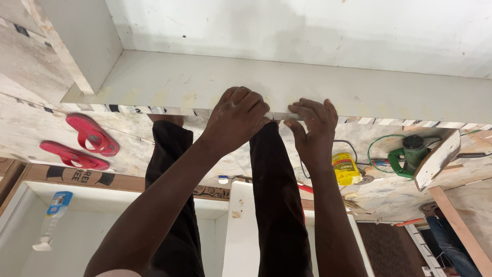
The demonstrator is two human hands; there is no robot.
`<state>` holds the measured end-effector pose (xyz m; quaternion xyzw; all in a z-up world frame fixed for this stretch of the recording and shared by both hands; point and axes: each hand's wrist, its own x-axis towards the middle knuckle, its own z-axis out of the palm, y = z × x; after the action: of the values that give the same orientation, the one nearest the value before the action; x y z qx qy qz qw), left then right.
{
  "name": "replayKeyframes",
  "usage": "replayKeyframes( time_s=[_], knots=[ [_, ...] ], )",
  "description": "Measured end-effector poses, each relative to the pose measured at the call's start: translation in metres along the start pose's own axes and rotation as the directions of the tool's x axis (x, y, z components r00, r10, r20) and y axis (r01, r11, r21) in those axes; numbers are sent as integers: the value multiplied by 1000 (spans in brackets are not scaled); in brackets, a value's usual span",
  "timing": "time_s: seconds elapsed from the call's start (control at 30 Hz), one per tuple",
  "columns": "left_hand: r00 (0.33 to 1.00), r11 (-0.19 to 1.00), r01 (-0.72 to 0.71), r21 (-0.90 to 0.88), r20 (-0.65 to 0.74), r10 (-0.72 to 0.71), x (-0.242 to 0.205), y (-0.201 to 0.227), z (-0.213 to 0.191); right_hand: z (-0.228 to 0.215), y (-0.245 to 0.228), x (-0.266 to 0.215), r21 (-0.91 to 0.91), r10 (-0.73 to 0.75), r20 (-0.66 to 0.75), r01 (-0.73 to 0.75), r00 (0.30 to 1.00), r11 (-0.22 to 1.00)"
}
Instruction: The person kneels on the floor and applies a strip of white edge tape to the front edge of a white wooden cabinet. They use both hands to unroll the tape from a roll and press it firmly along the edge, smoothing it down to ensure adhesion.
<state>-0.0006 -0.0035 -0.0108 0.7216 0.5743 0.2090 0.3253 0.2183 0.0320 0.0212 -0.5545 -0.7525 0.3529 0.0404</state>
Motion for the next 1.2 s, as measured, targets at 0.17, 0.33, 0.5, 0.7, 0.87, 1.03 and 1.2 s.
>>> replayKeyframes(
  time_s=[0.17,0.33,0.5,0.7,0.87,1.03,1.2],
  knots=[
    [998,996,58,-64,8,-57,6,2,-3,10,-4,5,-16,89,-58,-90,994,996],
    [905,860,398,-320,294,-309,27,-15,-4,11,-8,8,-41,128,-55,-131,990,991],
    [797,887,450,-101,493,-348,54,-26,5,12,-10,9,-38,133,-69,-136,989,990],
    [624,786,611,-92,668,-406,74,-29,4,13,-6,8,-50,113,-75,-116,991,992],
    [623,827,561,-49,682,-382,77,-29,13,12,-7,8,-57,144,-58,-148,988,987],
    [835,846,426,-320,499,-231,50,-25,6,11,-9,10,-46,135,-61,-138,989,989],
    [815,705,524,-478,521,-252,42,-13,-18,9,-10,11,-50,142,-56,-145,988,988]
  ],
)
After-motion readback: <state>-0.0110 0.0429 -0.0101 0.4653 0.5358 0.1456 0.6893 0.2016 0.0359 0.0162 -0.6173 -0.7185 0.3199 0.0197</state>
